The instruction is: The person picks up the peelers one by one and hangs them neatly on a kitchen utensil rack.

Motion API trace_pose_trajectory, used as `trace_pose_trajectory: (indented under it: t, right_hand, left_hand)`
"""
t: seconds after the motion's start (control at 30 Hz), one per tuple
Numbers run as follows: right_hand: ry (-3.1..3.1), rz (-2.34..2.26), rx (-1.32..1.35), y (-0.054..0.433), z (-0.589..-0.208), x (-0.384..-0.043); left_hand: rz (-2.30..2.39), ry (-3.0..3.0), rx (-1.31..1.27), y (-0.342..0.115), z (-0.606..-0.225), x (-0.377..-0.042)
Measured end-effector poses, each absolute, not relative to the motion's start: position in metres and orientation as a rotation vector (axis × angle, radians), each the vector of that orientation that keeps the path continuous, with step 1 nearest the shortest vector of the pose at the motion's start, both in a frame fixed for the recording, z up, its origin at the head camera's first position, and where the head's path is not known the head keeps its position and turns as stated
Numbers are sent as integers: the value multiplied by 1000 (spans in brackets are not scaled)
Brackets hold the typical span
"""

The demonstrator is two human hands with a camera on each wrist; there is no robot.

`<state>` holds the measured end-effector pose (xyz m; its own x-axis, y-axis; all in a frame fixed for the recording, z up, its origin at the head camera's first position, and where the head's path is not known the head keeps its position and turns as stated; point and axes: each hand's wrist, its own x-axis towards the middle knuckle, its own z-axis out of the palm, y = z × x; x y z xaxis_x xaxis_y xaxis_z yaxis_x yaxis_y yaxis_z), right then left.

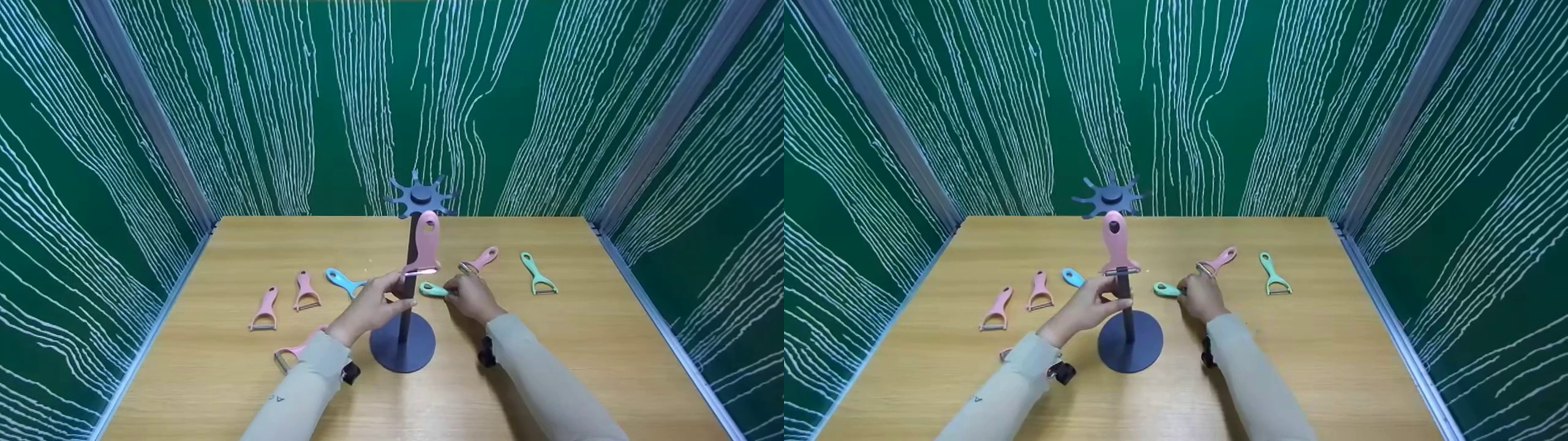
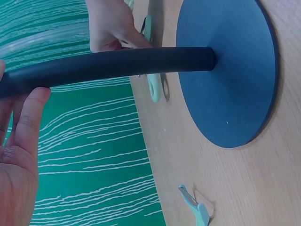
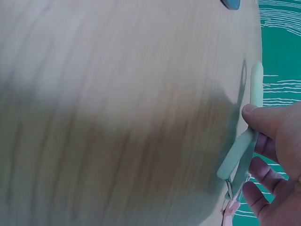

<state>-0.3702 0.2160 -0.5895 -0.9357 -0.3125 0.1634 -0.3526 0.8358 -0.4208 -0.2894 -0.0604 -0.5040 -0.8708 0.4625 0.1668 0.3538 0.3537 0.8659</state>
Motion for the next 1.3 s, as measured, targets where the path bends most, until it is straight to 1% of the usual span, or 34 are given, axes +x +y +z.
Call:
trace_pose_trajectory:
  t: [0.2,0.5,0.8,1.1,1.3]
  right_hand:
    - [-2896,713,553,216,-581,-367]
    - [-2801,765,609,213,-571,-361]
    - [-2788,823,559,212,-558,-356]
    - [-2857,915,444,210,-542,-346]
    - [-2888,965,371,207,-532,-340]
  left_hand:
    - [1578,2480,818,-60,-505,-291]
    - [1564,2490,792,-60,-504,-290]
    - [1595,2493,837,-59,-505,-291]
    - [1563,2492,769,-61,-506,-290]
    - [1578,2488,823,-60,-506,-291]
